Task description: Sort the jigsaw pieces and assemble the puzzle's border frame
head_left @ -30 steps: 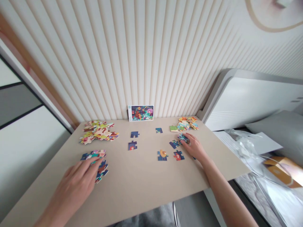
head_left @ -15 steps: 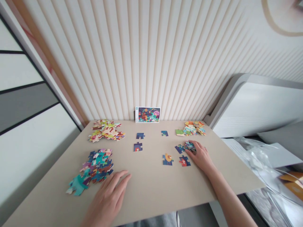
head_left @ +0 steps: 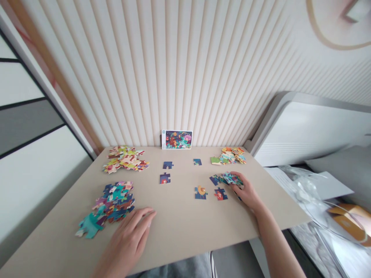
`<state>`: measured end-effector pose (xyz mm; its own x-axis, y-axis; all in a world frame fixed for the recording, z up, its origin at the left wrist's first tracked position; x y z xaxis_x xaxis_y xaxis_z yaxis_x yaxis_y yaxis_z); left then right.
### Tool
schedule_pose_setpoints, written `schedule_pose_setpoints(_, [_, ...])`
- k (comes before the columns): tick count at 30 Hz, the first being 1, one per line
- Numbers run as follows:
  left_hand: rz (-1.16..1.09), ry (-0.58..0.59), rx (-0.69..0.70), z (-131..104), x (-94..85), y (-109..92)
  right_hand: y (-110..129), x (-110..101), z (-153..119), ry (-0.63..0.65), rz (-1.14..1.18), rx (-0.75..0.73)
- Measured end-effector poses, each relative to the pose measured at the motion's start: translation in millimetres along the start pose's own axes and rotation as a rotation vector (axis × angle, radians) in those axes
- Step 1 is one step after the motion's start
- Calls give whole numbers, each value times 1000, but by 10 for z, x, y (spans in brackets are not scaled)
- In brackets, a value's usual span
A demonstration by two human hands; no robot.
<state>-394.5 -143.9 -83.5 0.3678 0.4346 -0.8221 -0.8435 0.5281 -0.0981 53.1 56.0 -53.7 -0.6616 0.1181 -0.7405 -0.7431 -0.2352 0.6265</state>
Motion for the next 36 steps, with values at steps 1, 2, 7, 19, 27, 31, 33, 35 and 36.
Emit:
schedule_pose_setpoints(1, [6,-3,5,-8,8,8,-44,-25,5,-5,5,11])
schedule_pose_setpoints(2, [11,-3,9,-16,17,15,-89,-49,11,-10,1,22])
schedule_pose_setpoints(7, [21,3,18,-32,40,32,-305,-158,45,-132,-58,111])
schedule_pose_setpoints(19, [33,11,27,-17,42,39,-512,-169,10,-308,-337,228])
schedule_pose_setpoints(27, [20,4,31,-25,61,60,-389,-120,4,-293,-376,234])
schedule_pose_setpoints(31, [17,-2,41,-27,59,63,-374,-101,13,-259,-367,187])
schedule_pose_setpoints(33, [17,-2,40,-33,66,72,-380,-105,24,-277,-348,180])
schedule_pose_setpoints(35, [14,0,35,-40,74,80,-382,-118,37,-300,-322,178])
schedule_pose_setpoints(36, [9,4,32,-42,78,83,-378,-125,44,-308,-307,178])
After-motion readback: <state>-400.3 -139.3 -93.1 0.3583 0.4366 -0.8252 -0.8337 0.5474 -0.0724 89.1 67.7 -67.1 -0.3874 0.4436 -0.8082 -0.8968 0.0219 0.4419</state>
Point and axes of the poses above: each hand's wrist, its own z-axis towards the middle knuckle, its own x-axis out of the palm, y = z × x, the point moved 1 cm from there along z, towards the middle knuckle, and after that the axes turned 12 degrees about x, right-handed, at the moved point
